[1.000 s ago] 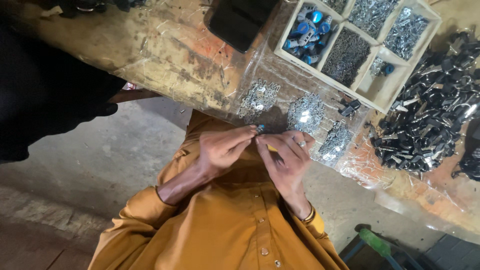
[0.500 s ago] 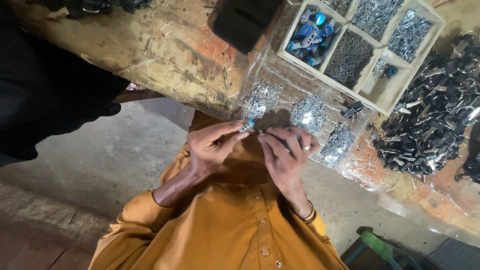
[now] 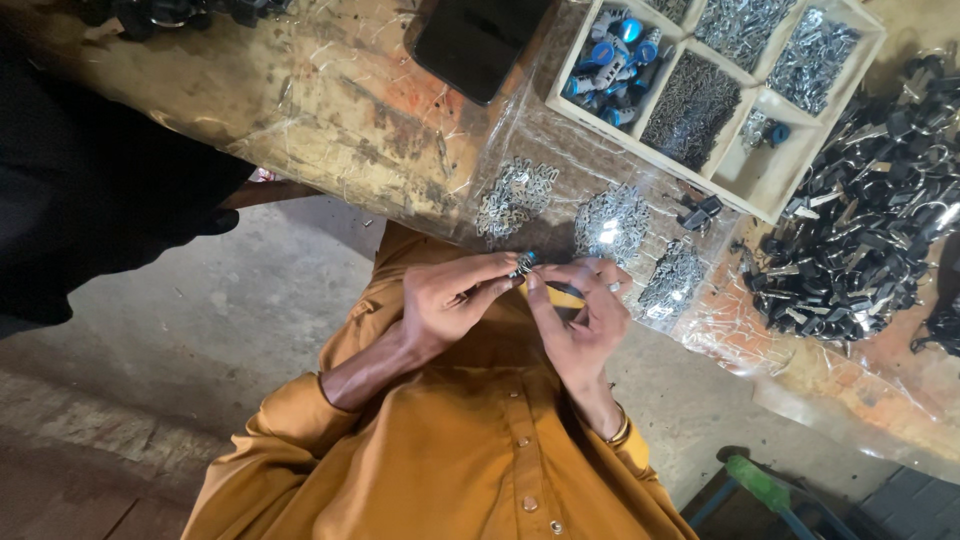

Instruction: The person sits at a workbench assembling small metal fittings with blue plastic inserts, pressing the parts together by hand one at a time and placing finished assemblies into a compartmented tray. They repeatedly pick parts from piles on the table and set completed units into the tray compartments.

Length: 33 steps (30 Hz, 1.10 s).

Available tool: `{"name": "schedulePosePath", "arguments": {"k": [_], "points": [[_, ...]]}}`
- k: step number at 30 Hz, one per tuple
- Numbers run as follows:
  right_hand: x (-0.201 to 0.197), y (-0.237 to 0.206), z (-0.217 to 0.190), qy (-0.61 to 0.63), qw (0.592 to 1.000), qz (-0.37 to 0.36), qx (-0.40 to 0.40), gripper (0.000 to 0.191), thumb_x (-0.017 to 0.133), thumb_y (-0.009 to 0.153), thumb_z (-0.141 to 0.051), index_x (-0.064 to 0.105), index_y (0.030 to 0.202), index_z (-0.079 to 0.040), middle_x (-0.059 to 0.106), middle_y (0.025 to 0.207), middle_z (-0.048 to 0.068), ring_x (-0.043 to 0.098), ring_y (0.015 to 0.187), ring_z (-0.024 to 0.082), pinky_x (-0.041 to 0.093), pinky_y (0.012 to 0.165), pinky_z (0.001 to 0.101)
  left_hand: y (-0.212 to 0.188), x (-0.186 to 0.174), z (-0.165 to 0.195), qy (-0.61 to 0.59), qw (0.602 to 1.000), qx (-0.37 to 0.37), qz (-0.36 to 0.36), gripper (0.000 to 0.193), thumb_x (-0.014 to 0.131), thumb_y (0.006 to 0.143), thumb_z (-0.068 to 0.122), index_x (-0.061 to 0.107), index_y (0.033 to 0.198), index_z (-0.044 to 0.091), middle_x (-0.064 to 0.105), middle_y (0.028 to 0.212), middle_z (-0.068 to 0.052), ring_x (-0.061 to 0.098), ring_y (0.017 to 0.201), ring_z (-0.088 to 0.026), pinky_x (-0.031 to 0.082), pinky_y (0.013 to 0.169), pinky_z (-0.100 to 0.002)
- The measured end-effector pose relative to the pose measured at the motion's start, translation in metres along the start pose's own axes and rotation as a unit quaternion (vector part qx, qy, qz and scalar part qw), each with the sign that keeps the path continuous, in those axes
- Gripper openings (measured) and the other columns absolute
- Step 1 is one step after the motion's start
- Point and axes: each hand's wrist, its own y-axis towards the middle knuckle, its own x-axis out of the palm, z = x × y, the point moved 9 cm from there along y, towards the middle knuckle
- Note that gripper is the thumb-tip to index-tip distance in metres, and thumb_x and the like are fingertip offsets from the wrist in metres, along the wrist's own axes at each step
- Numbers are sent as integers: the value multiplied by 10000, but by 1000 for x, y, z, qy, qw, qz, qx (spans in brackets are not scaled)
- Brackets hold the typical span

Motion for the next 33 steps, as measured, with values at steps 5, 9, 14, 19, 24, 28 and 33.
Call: {"name": "schedulePosePath", "arguments": {"k": [5, 9, 14, 19, 24, 28, 33], "points": [[0, 0, 6, -82, 995, -63, -14, 197, 855, 839, -28, 740, 997, -49, 770, 926, 14, 666, 806, 101, 446, 778, 290, -5, 6, 7, 88, 990, 108, -28, 205, 822, 883, 14, 783, 1081, 43, 787, 1104, -93, 797, 937, -191, 645, 693, -253], [-7, -4, 10, -95, 988, -125, 10, 266, 873, 824, -84, 767, 1068, -66, 759, 955, 14, 692, 852, 119, 509, 770, 275, -13, 10, 7, 66, 989, 124, -51, 207, 831, 891, 54, 788, 1093, 72, 795, 1085, -67, 794, 885, -166, 632, 661, -255], [-13, -1, 3, -40, 987, -156, -8, 371, 903, 750, -155, 765, 1085, -73, 738, 985, 29, 687, 900, 155, 505, 815, 282, -19, 12, 8, -11, 993, 86, -84, 213, 844, 880, 103, 781, 1083, 99, 783, 1093, -62, 793, 897, -182, 634, 716, -279], [-14, 1, 5, -9, 980, -200, 0, 383, 907, 710, -152, 778, 1059, -62, 757, 978, 38, 682, 854, 161, 459, 843, 308, -15, 12, 12, -55, 992, 60, -101, 184, 832, 890, 104, 778, 1065, 89, 789, 1076, -62, 791, 892, -186, 613, 727, -301], [-20, -1, 7, 19, 982, -185, 15, 274, 897, 753, -137, 773, 988, -72, 766, 948, 27, 683, 831, 148, 455, 883, 319, -6, 15, 44, 6, 974, 200, -110, 293, 818, 879, 64, 759, 1161, 115, 743, 1109, -51, 766, 882, -209, 616, 722, -330], [-25, 1, 5, 24, 980, -196, -10, 282, 900, 739, -167, 765, 972, -84, 768, 932, 17, 694, 821, 145, 446, 904, 332, -2, 20, 59, 32, 946, 274, -167, 442, 781, 785, 21, 733, 1224, 52, 694, 1116, -82, 739, 856, -253, 609, 694, -373], [-65, 22, 19, -42, 988, -144, 40, 139, 736, 920, -89, 773, 1051, -113, 789, 986, -20, 724, 940, 154, 441, 1012, 362, 12, 23, 64, -40, 963, 233, -128, 327, 829, 896, -7, 708, 1197, 36, 723, 1095, -91, 771, 903, -214, 647, 737, -319]]}}
